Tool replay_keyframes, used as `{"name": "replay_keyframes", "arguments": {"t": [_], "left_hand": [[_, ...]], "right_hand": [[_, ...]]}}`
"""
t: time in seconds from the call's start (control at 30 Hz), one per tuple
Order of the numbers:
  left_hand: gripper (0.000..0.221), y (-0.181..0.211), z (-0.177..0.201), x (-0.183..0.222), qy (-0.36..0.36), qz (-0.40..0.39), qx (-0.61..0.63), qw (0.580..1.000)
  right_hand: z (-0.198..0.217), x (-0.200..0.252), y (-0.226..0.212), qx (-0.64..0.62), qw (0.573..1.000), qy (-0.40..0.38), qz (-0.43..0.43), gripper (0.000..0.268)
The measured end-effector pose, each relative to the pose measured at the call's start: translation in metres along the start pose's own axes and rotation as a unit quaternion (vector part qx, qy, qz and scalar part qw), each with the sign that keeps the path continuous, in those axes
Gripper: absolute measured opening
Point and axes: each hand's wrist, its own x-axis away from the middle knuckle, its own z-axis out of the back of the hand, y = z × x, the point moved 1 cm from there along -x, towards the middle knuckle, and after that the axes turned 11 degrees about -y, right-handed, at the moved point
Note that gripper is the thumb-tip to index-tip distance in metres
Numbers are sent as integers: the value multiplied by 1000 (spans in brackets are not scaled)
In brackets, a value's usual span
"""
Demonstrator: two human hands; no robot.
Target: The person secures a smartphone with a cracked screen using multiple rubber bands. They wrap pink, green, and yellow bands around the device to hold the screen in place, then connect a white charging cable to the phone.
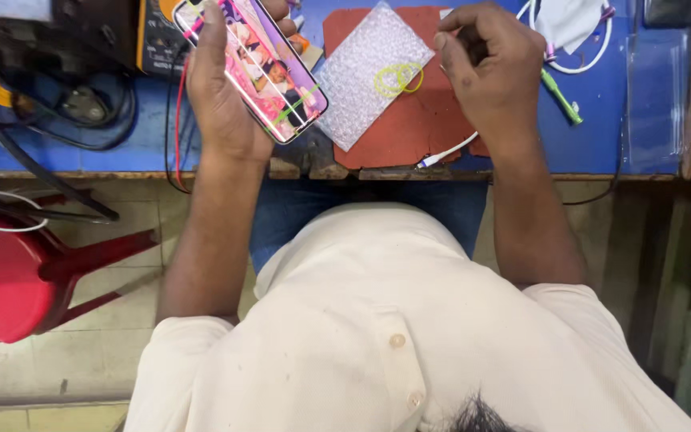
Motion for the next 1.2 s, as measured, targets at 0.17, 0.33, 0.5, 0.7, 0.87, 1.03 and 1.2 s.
{"name": "replay_keyframes", "arguments": {"t": [0.17,0.33,0.5,0.7,0.87,1.03,1.2], "left_hand": [[30,0,-1,8,-38,-24,-62,997],[28,-6,-5,14,-43,22,-59,997],[29,-12,-9,12,-89,45,-56,993],[34,-10,-27,14,-147,79,-68,984],[36,-12,-40,18,-219,101,-73,968],[28,-24,-39,21,-202,147,-176,952],[27,-26,-35,21,-189,136,-215,948]], "right_hand": [[-1,-6,-14,89,984,-99,121,14],[-20,4,-18,186,968,-100,138,17],[-16,9,3,90,990,-94,61,11],[-5,0,-4,22,992,-61,105,9],[-13,-1,-16,-251,967,-40,2,9],[-14,-2,-22,-411,906,-101,20,13],[-16,0,-17,-455,882,-122,16,23]]}}
